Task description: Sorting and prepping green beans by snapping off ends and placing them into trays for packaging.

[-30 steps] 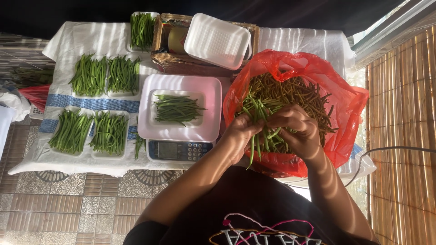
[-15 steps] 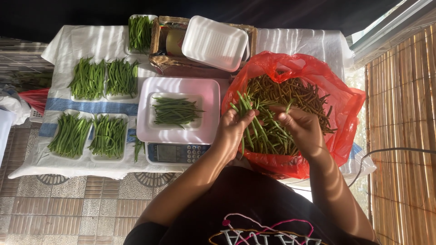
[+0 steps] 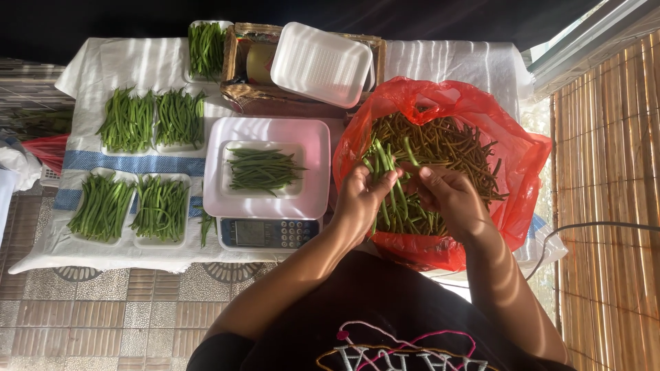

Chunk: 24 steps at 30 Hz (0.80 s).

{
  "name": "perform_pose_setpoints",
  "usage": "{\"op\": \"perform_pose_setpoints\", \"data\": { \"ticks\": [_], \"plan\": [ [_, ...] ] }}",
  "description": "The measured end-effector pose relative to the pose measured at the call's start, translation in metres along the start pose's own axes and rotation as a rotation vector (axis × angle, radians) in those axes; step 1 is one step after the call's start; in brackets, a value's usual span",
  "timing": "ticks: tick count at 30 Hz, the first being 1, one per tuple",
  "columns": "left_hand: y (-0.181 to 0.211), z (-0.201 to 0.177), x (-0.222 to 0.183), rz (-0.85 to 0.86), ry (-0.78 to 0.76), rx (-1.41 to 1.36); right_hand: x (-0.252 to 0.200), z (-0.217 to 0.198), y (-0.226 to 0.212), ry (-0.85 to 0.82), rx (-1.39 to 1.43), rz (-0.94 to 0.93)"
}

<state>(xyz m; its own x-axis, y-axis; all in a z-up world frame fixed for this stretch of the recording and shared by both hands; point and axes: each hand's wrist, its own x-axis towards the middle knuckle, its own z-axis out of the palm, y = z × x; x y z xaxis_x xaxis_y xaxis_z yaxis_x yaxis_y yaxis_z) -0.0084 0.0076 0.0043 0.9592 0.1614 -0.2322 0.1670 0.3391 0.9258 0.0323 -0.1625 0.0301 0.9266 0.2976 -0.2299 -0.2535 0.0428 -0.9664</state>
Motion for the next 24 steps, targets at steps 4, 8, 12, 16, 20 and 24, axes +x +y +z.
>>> {"op": "perform_pose_setpoints", "data": {
  "ticks": [4,8,12,16,20,24],
  "plan": [
    [-0.011,-0.003,0.005,0.003,0.023,0.01,0.008,0.002,0.015,-0.005,0.009,0.028],
    [0.002,0.002,0.001,-0.007,0.045,-0.061,0.002,0.018,-0.001,0.027,-0.136,-0.048],
    [0.009,0.002,-0.002,-0.007,0.094,-0.039,-0.005,0.031,-0.018,0.026,-0.32,-0.084],
    [-0.019,-0.001,0.007,0.01,0.122,-0.086,0.003,0.025,0.004,0.004,-0.42,-0.148],
    [-0.036,0.005,0.013,0.028,0.233,-0.138,0.006,0.046,0.007,0.045,-0.868,-0.387],
    [-0.001,0.011,-0.007,0.051,0.388,-0.212,0.011,0.064,0.012,0.018,-1.194,-0.56]
  ]
}}
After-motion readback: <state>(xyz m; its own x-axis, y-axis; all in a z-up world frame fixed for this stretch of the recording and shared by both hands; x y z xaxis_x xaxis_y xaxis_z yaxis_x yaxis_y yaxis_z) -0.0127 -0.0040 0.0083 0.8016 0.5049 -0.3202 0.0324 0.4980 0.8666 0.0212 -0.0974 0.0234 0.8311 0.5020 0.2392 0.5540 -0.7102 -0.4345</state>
